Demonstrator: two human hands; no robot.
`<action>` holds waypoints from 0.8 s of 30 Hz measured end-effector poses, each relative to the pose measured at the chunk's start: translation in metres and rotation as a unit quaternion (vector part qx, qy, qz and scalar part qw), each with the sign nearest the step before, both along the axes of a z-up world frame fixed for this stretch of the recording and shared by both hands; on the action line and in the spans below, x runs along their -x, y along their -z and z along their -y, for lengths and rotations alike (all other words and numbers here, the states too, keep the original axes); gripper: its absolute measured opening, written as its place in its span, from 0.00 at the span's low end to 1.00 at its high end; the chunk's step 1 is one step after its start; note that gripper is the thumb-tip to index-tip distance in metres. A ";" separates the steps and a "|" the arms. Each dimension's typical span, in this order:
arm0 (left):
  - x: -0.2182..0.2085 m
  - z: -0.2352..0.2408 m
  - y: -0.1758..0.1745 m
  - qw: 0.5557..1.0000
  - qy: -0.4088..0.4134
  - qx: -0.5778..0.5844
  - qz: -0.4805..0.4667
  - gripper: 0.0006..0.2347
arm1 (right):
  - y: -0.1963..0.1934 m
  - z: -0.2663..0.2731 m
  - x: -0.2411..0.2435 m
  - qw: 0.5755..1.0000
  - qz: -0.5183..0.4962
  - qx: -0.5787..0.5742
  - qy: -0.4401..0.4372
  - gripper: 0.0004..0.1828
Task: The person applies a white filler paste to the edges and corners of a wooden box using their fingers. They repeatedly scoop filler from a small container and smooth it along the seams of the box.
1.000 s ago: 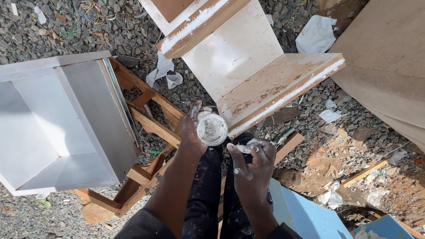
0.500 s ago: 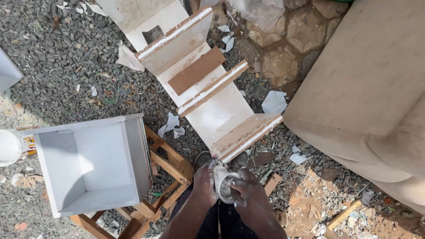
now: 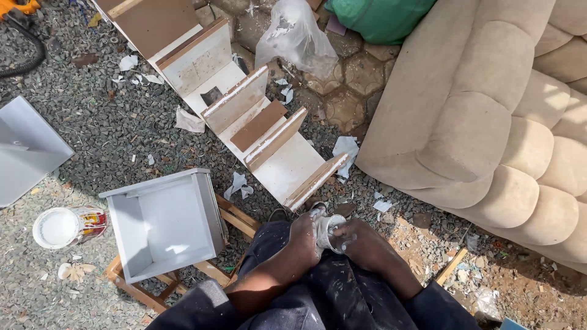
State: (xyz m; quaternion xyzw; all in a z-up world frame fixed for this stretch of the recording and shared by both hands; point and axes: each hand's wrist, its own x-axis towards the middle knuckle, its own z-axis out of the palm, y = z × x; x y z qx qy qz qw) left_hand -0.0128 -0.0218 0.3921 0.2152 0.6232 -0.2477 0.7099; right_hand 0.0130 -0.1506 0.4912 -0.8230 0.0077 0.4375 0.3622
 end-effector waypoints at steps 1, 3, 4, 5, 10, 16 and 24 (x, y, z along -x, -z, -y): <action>0.007 0.008 0.040 0.997 -0.038 0.029 0.063 0.12 | 0.001 0.000 -0.002 1.000 -0.009 0.025 -0.006 0.03; 0.015 0.019 0.081 0.987 -0.078 0.056 0.126 0.17 | -0.005 0.003 -0.001 0.999 -0.019 0.048 -0.016 0.20; 0.017 0.022 0.081 0.989 -0.059 0.026 0.136 0.20 | -0.013 0.006 0.001 0.998 -0.014 0.052 -0.018 0.20; 0.012 0.022 0.082 0.988 -0.043 -0.005 0.148 0.22 | -0.020 0.007 -0.003 0.998 -0.005 0.055 -0.024 0.21; -0.031 0.036 -0.011 0.990 -0.041 -0.049 0.128 0.10 | -0.011 0.039 -0.015 0.998 0.040 0.045 0.002 0.17; -0.093 0.059 -0.047 0.972 -0.129 -0.103 0.169 0.07 | -0.016 0.060 -0.082 0.974 0.076 -0.210 -0.022 0.19; -0.140 0.193 -0.037 0.964 -0.219 -0.077 0.132 0.11 | -0.013 0.177 -0.183 0.973 0.017 -0.140 -0.182 0.13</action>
